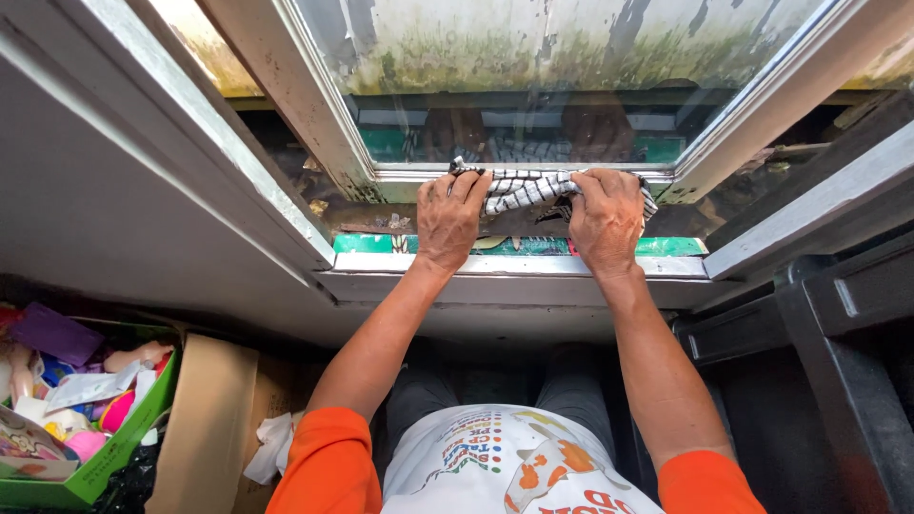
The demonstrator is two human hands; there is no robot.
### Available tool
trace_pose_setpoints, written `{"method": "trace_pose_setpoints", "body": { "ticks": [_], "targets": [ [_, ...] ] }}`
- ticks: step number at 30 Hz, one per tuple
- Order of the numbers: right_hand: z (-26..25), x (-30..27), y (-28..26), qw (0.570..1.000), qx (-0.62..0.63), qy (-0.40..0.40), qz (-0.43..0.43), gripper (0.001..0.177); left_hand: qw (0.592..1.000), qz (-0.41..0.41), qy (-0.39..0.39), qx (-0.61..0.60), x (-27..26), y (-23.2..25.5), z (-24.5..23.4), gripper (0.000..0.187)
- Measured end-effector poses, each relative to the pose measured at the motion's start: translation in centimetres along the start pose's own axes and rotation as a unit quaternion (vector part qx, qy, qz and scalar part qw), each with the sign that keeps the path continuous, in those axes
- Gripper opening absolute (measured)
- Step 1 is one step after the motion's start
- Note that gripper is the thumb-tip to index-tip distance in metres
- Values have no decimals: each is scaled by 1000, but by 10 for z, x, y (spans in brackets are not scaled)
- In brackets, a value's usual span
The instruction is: The person wipes the lower edge of a window frame and the adjacent windowsill using a cloth. They repeatedly rub the same section of the frame and sill with both hands, focusing on the area around the window latch.
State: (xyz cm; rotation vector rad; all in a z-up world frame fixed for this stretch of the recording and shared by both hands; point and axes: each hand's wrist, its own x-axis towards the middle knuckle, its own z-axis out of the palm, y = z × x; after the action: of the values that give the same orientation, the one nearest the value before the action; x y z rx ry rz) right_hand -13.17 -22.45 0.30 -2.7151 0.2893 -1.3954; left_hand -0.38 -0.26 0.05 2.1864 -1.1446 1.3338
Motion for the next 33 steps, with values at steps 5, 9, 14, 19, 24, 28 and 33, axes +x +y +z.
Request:
{"method": "trace_pose_setpoints", "body": {
  "ticks": [5, 9, 14, 19, 24, 28, 33],
  "targets": [
    [0, 1, -4, 1000, -4, -1, -8, 22, 1000, 2, -1, 7, -1, -2, -6, 31],
    [5, 0, -10, 1000, -6, -6, -8, 27, 1000, -6, 0, 6, -4, -7, -10, 32],
    [11, 5, -27, 1000, 1, -16, -21, 27, 1000, -13, -5, 26, -10, -24, -15, 33],
    [17, 10, -46, 999, 13, -21, -31, 30, 999, -24, -12, 34, -15, -41, -23, 32],
    [33, 12, -63, 998, 17, -40, -36, 29, 997, -42, -3, 60, -22, -58, -30, 32],
    [42, 16, -77, 997, 30, -45, -48, 29, 996, -50, 1, 76, -29, -75, -32, 30],
    [55, 15, -83, 997, 31, -44, -53, 29, 995, -59, 5, 81, -29, -82, -40, 26]
  ]
}}
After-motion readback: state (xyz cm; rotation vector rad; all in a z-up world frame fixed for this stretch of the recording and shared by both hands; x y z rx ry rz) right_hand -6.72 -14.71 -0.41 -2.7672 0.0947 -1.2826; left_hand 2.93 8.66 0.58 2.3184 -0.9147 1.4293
